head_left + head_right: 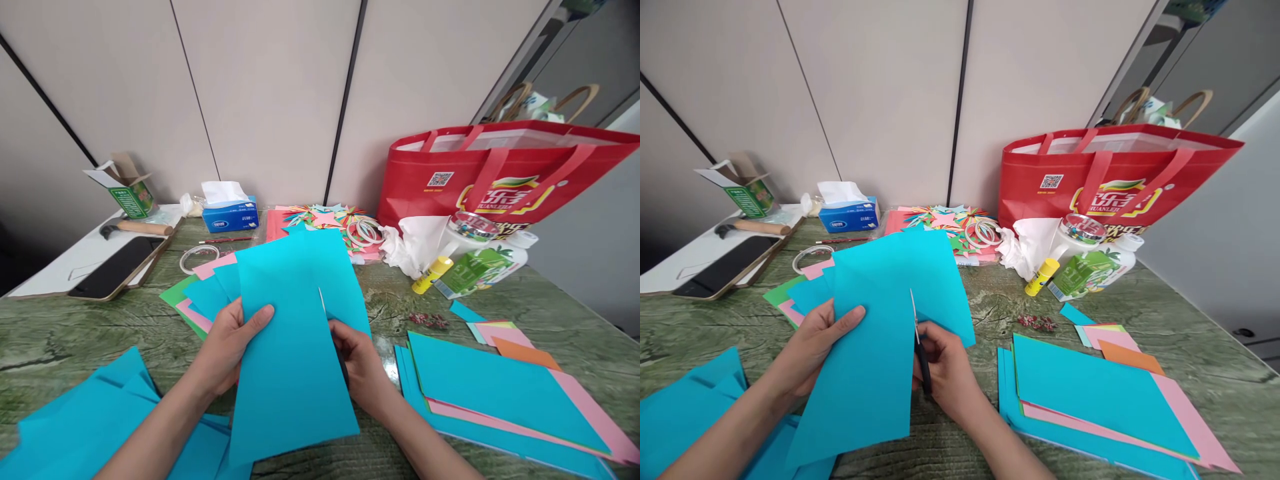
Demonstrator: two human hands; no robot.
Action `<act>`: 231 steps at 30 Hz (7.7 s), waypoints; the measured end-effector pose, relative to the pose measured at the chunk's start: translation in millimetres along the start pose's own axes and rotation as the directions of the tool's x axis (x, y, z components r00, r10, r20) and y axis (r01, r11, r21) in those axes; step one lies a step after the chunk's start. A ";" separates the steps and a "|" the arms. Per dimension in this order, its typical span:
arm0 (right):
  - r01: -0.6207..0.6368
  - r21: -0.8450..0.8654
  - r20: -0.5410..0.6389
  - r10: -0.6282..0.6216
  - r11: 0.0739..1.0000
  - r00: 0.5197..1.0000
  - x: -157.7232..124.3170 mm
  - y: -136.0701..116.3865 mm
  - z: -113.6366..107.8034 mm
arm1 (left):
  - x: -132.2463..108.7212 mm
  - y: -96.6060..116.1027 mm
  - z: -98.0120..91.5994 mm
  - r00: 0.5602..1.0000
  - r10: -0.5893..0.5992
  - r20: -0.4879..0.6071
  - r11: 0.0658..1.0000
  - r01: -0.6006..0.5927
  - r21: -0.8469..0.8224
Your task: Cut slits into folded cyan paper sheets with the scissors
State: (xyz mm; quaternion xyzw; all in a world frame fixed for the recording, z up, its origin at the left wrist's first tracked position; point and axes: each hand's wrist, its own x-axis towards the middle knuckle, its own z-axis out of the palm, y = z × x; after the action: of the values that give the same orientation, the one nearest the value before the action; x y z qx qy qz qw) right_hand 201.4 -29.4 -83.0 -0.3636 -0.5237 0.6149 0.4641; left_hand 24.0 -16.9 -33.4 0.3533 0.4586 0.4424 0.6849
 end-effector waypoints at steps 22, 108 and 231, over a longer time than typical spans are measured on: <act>0.108 -0.022 0.045 -0.107 0.994 0.993 0.7 -3.7 -5.5 | -3.7 3.0 4.1 0.997 -0.070 0.012 0.997 0.070 -0.008; 0.018 0.217 -0.421 0.077 0.976 0.904 12.0 -8.7 -34.4 | 15.9 12.0 -18.6 0.984 -0.139 -0.112 0.978 0.119 -0.174; -0.047 0.018 -0.022 0.047 0.999 0.999 -5.0 -18.1 11.8 | -3.3 5.3 -0.7 0.963 0.137 -0.232 0.990 -0.128 0.055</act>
State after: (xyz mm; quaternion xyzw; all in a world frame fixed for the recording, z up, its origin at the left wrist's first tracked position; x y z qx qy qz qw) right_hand 195.3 -37.5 -63.2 -0.3785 -0.5044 0.6263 0.4584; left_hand 21.3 -18.1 -27.8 0.3416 0.5204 0.5169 0.5876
